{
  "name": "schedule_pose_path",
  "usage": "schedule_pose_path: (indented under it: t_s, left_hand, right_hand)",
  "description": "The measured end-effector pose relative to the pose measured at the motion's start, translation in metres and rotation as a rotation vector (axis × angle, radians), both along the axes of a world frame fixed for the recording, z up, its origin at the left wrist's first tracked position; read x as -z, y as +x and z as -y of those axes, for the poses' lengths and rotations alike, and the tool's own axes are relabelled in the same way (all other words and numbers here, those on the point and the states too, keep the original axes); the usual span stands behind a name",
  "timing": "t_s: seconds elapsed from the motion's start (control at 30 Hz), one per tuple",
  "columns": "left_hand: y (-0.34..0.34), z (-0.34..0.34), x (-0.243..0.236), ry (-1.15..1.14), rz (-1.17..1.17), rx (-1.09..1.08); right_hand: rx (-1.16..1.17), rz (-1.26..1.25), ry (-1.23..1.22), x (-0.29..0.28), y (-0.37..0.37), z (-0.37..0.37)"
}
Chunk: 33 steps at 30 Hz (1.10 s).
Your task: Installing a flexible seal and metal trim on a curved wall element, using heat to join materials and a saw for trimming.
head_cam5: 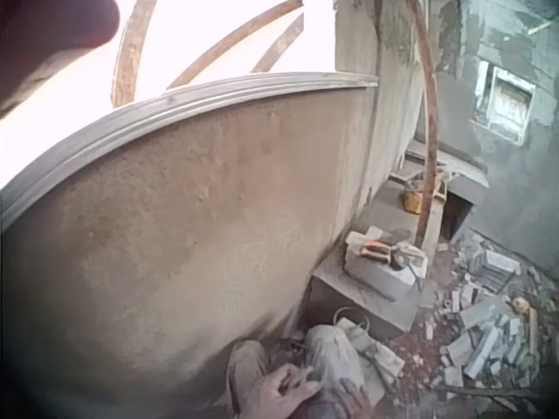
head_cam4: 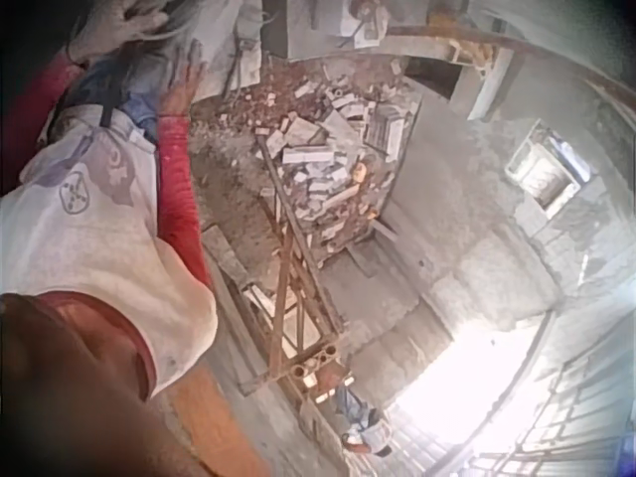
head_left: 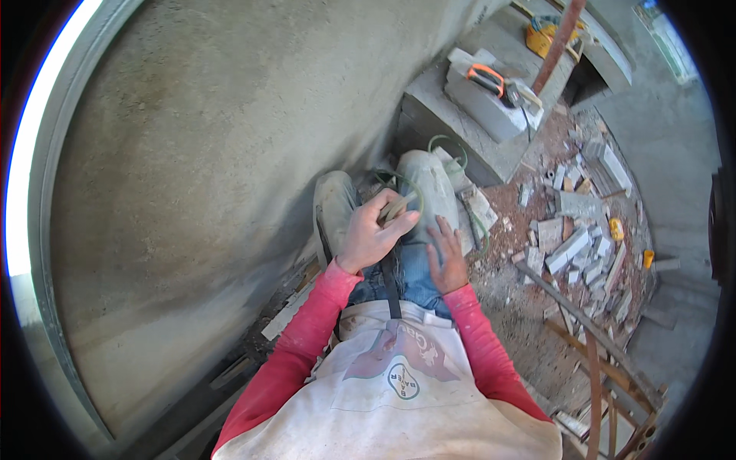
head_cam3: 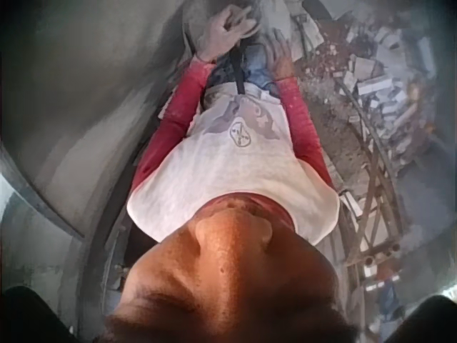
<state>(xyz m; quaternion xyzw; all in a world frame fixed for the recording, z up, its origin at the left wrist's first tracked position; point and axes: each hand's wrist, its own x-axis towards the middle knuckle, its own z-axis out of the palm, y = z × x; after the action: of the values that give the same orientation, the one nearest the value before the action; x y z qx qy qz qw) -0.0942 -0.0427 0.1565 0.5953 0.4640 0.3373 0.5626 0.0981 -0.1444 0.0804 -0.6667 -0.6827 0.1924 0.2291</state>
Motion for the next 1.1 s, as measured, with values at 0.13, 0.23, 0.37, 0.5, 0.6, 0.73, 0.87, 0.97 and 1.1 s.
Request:
schedule_pose_path:
  t_s: [0.13, 0.23, 0.37, 0.5, 0.6, 0.73, 0.87, 0.97, 1.1]
  left_hand:
    - [0.016, 0.009, 0.04, 0.268, -0.09, -0.131]
    - [0.001, 0.014, 0.024, 0.046, -0.347, 0.033]
    - [-0.021, 0.02, 0.027, 0.174, -0.43, 0.07]
    - [-0.021, 0.029, 0.02, 0.366, -0.681, 0.265]
    - [-0.016, 0.041, 0.021, 0.375, -0.79, 0.245]
    - [-0.021, 0.042, 0.031, 0.274, -0.821, 0.129]
    - [-0.026, 0.041, 0.04, 0.197, -0.815, 0.115]
    - [-0.033, 0.033, 0.044, 0.147, -0.815, 0.106]
    - [-0.05, 0.022, 0.061, 0.16, -0.63, 0.131]
  right_hand:
    - [0.084, -0.227, -0.044, 0.008, 0.036, 0.032]
    - [0.032, -0.226, -0.113, -0.013, 0.049, 0.061]
    - [-0.177, -0.09, -0.208, -0.046, 0.043, 0.061]
    - [-0.113, -0.003, 0.137, -0.025, 0.017, 0.056]
    - [0.096, 0.005, 0.276, -0.022, 0.003, 0.062]
    - [0.155, 0.001, 0.313, -0.021, -0.001, 0.058]
    - [0.055, 0.077, 0.301, -0.022, 0.0, 0.057]
    - [-0.097, 0.138, 0.263, -0.024, 0.001, 0.049]
    - [-0.458, 0.364, 0.263, -0.024, 0.004, 0.037]
